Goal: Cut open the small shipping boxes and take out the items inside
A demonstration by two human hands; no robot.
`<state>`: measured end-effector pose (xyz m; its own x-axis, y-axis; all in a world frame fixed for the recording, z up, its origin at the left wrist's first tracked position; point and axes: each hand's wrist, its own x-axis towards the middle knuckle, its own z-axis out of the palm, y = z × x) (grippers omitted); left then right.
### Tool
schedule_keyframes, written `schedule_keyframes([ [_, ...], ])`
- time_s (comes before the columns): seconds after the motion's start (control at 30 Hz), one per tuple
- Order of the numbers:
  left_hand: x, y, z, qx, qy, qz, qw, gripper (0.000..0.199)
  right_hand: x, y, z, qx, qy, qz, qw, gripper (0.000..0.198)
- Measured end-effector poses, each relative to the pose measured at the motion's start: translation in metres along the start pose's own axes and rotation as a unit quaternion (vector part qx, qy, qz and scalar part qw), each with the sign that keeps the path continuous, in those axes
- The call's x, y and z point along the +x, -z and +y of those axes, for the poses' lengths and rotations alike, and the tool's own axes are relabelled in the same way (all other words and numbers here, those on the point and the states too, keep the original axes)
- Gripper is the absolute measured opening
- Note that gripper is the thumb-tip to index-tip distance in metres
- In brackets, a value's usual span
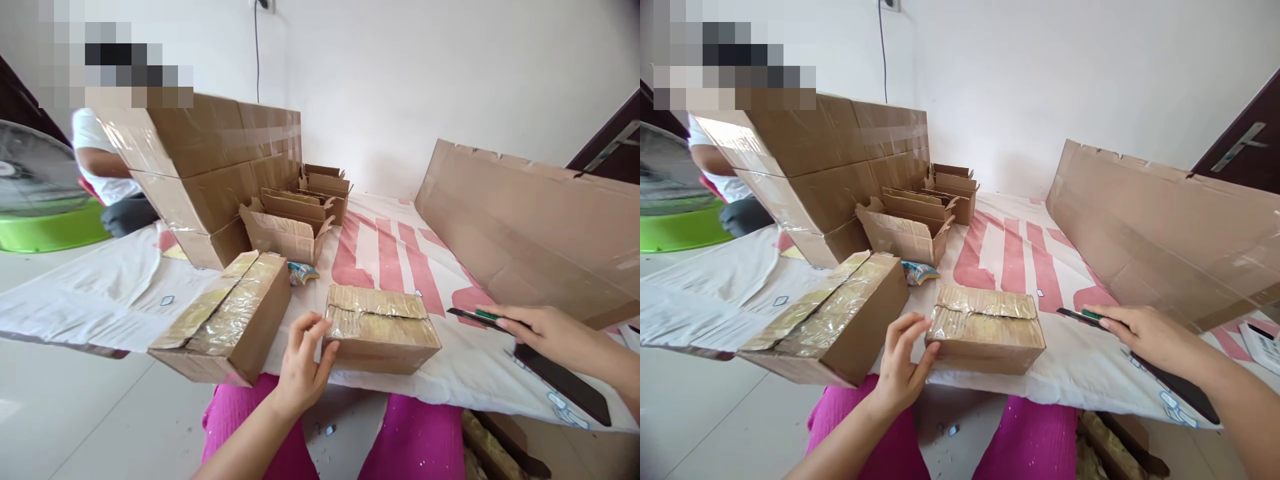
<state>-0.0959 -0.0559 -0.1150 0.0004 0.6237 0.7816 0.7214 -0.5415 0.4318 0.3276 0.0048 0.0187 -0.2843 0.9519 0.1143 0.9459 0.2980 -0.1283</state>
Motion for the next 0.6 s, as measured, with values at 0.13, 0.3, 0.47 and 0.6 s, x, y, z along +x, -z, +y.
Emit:
schedule_keyframes([
  [0.13,0.016,0.000,-0.003,0.007,0.096,-0.045,0.994,0.034,-0.006,-0.064,0.011,0.004,-0.033,-0.076,0.997,0.048],
  [0.3,0.023,0.003,-0.001,-0.045,0.088,-0.094,0.991,0.018,-0.013,-0.138,0.022,-0.010,-0.030,-0.137,0.990,0.050],
  [0.47,0.017,0.004,0.001,-0.081,0.108,-0.102,0.986,0.030,0.004,-0.121,-0.001,0.050,0.009,-0.031,0.998,0.042],
  [0.6,0.014,0.000,0.002,-0.095,0.125,-0.103,0.982,0.032,0.029,-0.082,-0.055,0.147,0.040,0.108,0.982,0.038],
])
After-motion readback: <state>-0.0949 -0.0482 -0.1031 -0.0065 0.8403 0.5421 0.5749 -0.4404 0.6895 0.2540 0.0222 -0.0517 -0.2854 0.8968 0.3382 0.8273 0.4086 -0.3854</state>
